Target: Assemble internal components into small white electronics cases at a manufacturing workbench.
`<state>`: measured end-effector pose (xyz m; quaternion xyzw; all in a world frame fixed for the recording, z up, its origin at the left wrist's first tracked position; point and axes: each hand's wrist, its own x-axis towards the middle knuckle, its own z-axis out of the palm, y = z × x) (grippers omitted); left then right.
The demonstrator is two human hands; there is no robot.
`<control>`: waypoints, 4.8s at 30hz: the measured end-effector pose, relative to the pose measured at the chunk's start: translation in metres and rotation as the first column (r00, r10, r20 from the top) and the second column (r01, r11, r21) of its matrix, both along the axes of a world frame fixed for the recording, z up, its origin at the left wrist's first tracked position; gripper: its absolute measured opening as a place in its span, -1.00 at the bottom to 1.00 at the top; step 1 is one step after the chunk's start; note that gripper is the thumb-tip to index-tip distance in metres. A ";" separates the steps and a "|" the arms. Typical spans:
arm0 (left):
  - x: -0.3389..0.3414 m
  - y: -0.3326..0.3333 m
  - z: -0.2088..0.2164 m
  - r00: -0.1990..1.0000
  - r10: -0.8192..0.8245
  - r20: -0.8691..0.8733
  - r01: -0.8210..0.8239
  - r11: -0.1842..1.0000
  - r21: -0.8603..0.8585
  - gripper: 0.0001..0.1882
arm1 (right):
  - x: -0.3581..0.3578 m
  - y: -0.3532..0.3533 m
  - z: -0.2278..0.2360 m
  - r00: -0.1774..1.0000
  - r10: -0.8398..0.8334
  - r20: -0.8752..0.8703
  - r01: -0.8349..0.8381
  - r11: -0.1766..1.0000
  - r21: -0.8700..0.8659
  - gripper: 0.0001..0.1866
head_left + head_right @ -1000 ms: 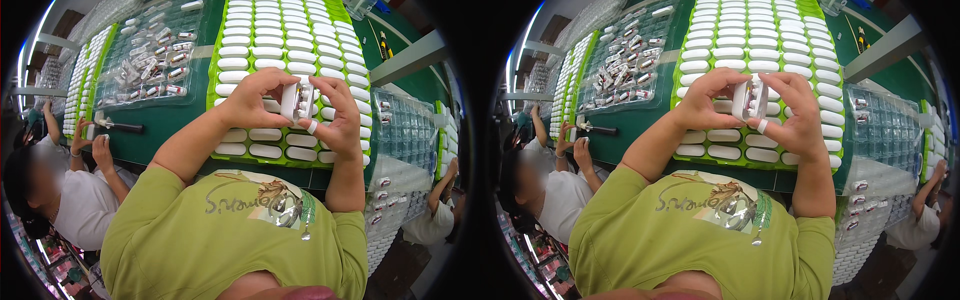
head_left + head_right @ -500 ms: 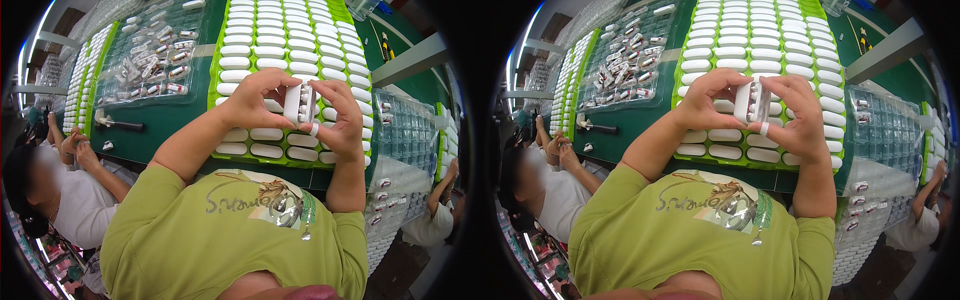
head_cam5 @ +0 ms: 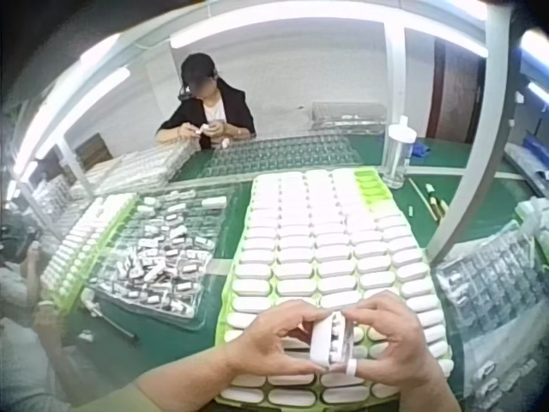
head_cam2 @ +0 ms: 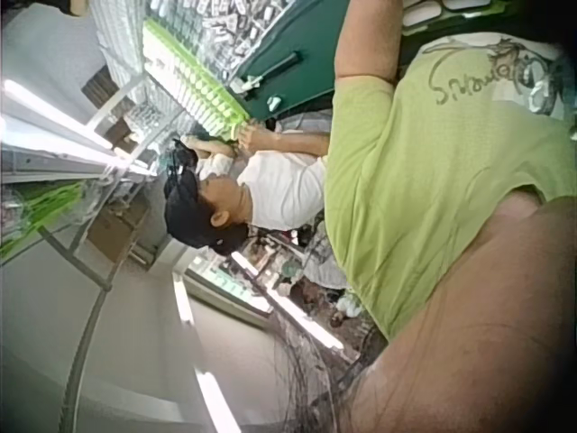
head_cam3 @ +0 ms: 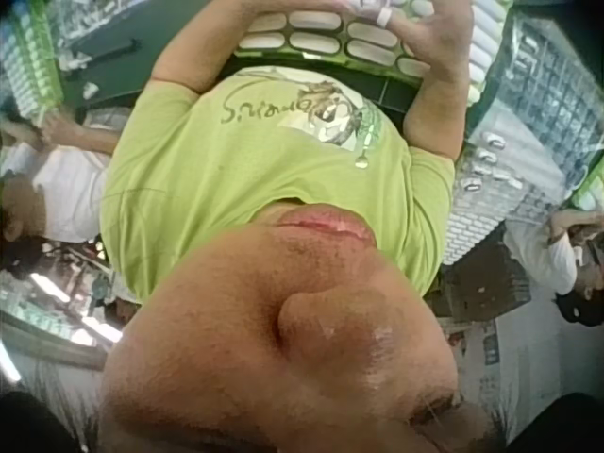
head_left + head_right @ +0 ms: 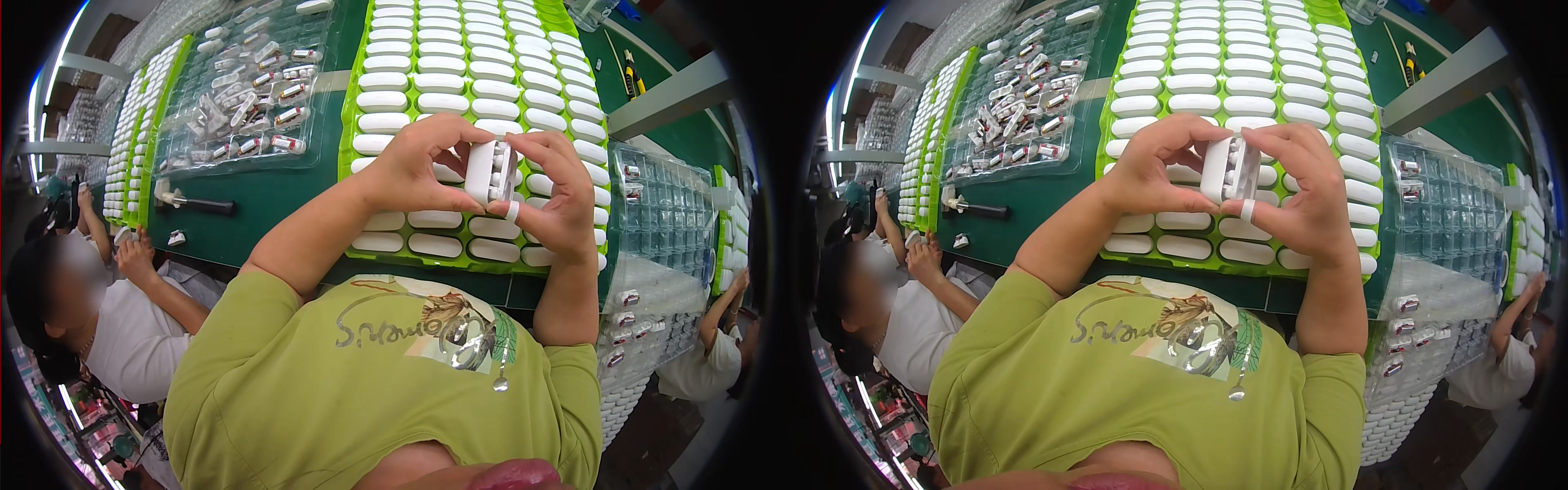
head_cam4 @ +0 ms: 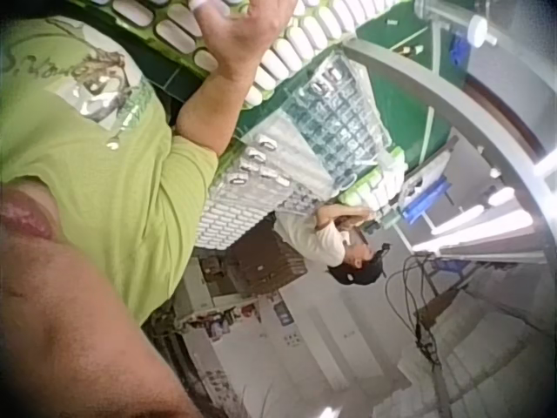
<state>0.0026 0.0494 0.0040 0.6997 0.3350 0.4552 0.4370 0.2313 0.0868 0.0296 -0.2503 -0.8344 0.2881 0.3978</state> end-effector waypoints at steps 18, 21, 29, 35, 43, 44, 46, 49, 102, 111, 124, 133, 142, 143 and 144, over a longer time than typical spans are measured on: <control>0.003 -0.004 0.000 0.999 -0.006 0.047 0.008 0.999 -0.041 -0.32 | -0.001 0.000 -0.002 0.998 0.066 -0.011 -0.067 0.993 -0.096 -0.34; 0.007 -0.003 0.004 0.992 0.069 0.103 -0.056 0.991 -0.119 -0.32 | -0.004 -0.004 -0.001 0.999 0.005 -0.051 -0.010 0.996 -0.093 -0.34; 0.000 -0.004 0.003 0.999 0.030 0.021 -0.028 0.992 -0.121 -0.35 | -0.005 -0.005 0.001 1.000 0.014 0.014 -0.013 0.999 -0.051 -0.37; -0.004 0.001 -0.001 0.997 0.027 0.065 -0.021 0.995 -0.094 -0.35 | -0.003 -0.007 0.005 0.999 -0.030 0.021 0.029 0.997 0.065 -0.37; -0.002 -0.001 -0.003 0.989 0.009 0.150 0.009 0.993 -0.118 -0.34 | -0.004 -0.006 -0.003 0.996 0.043 -0.081 -0.054 0.990 -0.131 -0.31; -0.002 -0.001 -0.004 0.989 0.006 0.147 0.013 0.992 -0.123 -0.34 | -0.004 -0.007 -0.003 0.996 0.056 -0.070 -0.064 0.989 -0.131 -0.31; -0.003 -0.001 -0.006 0.993 0.006 0.122 0.008 0.994 -0.109 -0.34 | -0.003 -0.007 -0.001 0.997 0.062 -0.042 -0.068 0.988 -0.138 -0.32; -0.002 -0.003 -0.005 0.997 0.003 0.082 0.003 0.997 -0.073 -0.34 | -0.001 -0.007 0.001 0.996 0.087 0.009 -0.084 0.984 -0.156 -0.32; 0.068 0.040 0.093 0.694 0.578 0.430 -0.675 0.313 0.668 -0.61 | -0.069 0.007 0.059 0.589 -0.386 -0.710 0.606 0.793 0.071 -0.61; 0.067 0.037 0.110 0.660 0.602 0.448 -0.678 0.222 0.701 -0.45 | -0.073 0.000 0.084 0.521 -0.430 -0.738 0.634 0.774 -0.003 -0.50; 0.073 0.048 0.091 0.613 0.572 0.545 -0.784 0.523 0.333 -0.42 | -0.076 0.032 0.057 0.645 -0.297 -0.704 0.607 0.759 0.235 -0.54; 0.046 0.025 0.052 0.789 0.568 0.235 -0.565 0.821 -0.086 -0.63 | -0.058 0.029 0.034 0.681 -0.412 -0.606 0.578 0.810 0.098 -0.55; 0.016 -0.005 0.044 0.925 0.173 0.339 -0.109 0.974 -0.198 -0.26 | -0.028 0.018 0.012 0.780 -0.364 -0.509 0.036 0.838 -0.544 -0.60; 0.015 -0.004 0.040 0.930 0.158 0.331 -0.096 0.976 -0.196 -0.23 | -0.028 0.016 0.010 0.780 -0.369 -0.505 0.038 0.834 -0.551 -0.60; 0.014 -0.004 0.035 0.931 0.157 0.331 -0.093 0.975 -0.204 -0.23 | -0.028 0.012 0.009 0.815 -0.344 -0.466 -0.004 0.801 -0.599 -0.62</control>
